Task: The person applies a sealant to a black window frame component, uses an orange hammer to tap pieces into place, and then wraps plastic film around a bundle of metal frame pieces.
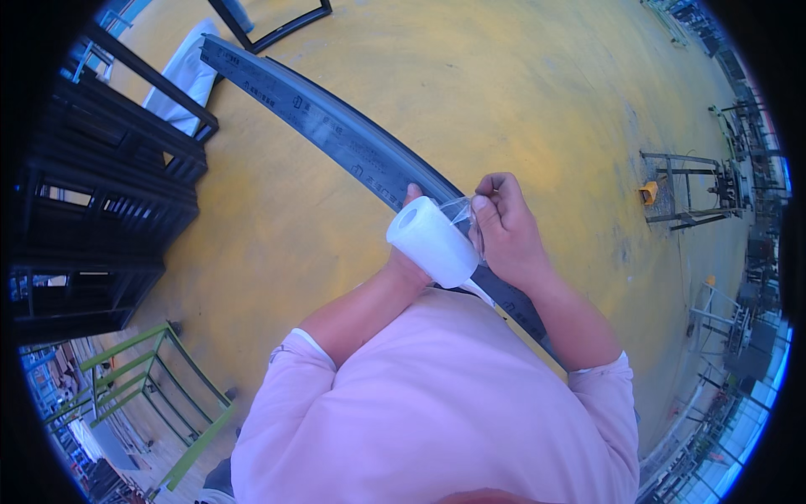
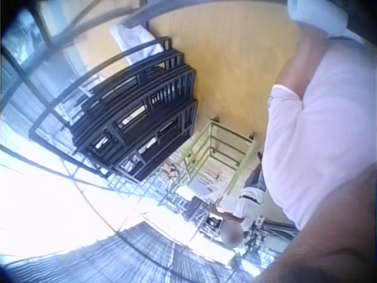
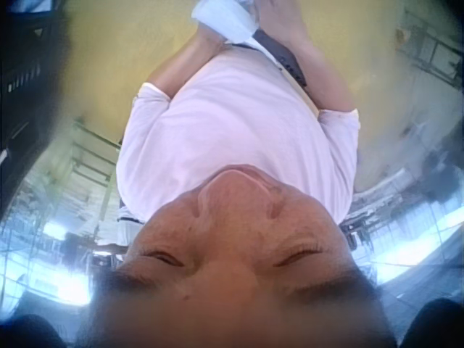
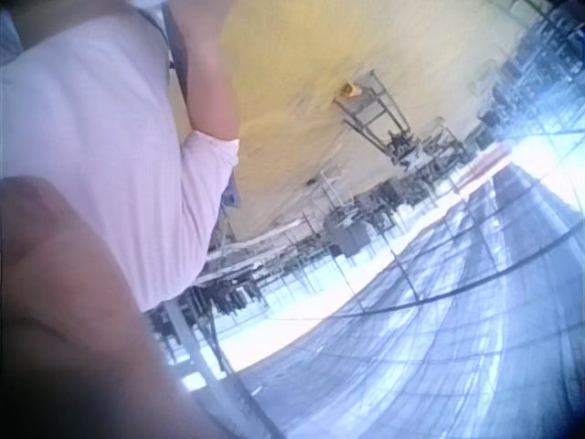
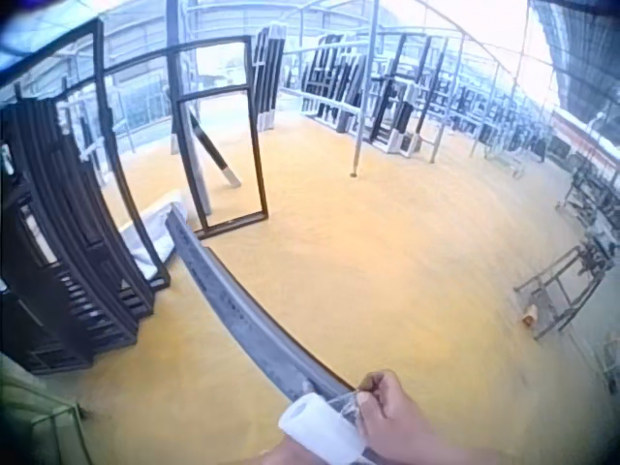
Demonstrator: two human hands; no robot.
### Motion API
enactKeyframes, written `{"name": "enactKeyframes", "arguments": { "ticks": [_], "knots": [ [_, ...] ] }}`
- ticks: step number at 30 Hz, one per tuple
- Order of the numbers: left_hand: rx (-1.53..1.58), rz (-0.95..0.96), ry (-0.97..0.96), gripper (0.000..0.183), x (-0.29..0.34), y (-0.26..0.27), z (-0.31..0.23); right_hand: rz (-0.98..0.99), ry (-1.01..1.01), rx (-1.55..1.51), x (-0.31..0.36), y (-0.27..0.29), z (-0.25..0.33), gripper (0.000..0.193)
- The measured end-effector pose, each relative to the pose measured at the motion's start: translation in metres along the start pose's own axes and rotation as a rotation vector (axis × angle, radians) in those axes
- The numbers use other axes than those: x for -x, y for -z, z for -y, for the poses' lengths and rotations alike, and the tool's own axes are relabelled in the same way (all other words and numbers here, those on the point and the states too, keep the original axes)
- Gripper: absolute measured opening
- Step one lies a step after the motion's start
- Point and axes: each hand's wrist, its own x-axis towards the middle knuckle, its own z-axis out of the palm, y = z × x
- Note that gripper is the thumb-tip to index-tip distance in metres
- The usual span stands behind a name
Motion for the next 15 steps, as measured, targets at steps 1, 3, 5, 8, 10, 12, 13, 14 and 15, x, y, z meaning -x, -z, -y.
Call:
{"name": "enactKeyframes", "arguments": {
  "ticks": [1, 3, 5, 8, 10, 12, 13, 14, 15],
  "knots": [
    [-0.081, 0.212, 0.008, 0.066, -0.032, 0.006, -0.006, 0.004, -0.071, -0.100, -0.031, 0.016, -0.004, 0.016],
    [-0.150, -0.019, -0.059, 0.067, -0.095, 0.007, -0.019, -0.034, -0.006, -0.071, -0.095, 0.051, -0.012, 0.017],
    [-0.157, -0.116, -0.087, 0.068, -0.156, 0.006, -0.032, -0.116, 0.240, 0.202, -0.157, 0.088, -0.015, 0.019],
    [-0.110, -0.108, -0.070, 0.069, -0.245, -0.007, -0.054, -0.018, 0.202, 0.308, -0.251, 0.144, -0.011, 0.023],
    [-0.137, -0.164, -0.071, 0.068, -0.302, -0.022, -0.070, -0.014, 0.184, 0.360, -0.319, 0.175, -0.012, 0.024],
    [-0.155, -0.219, -0.072, 0.068, -0.350, -0.040, -0.084, -0.002, 0.153, 0.354, -0.377, 0.197, -0.017, 0.025],
    [-0.165, -0.243, -0.073, 0.068, -0.375, -0.048, -0.093, 0.004, 0.134, 0.317, -0.405, 0.206, -0.019, 0.026],
    [-0.183, -0.230, -0.089, 0.068, -0.402, -0.049, -0.102, 0.009, 0.116, 0.279, -0.436, 0.215, -0.023, 0.026],
    [-0.201, -0.217, -0.103, 0.068, -0.431, -0.048, -0.112, 0.055, 0.067, 0.223, -0.467, 0.226, -0.025, 0.025]
  ]
}}
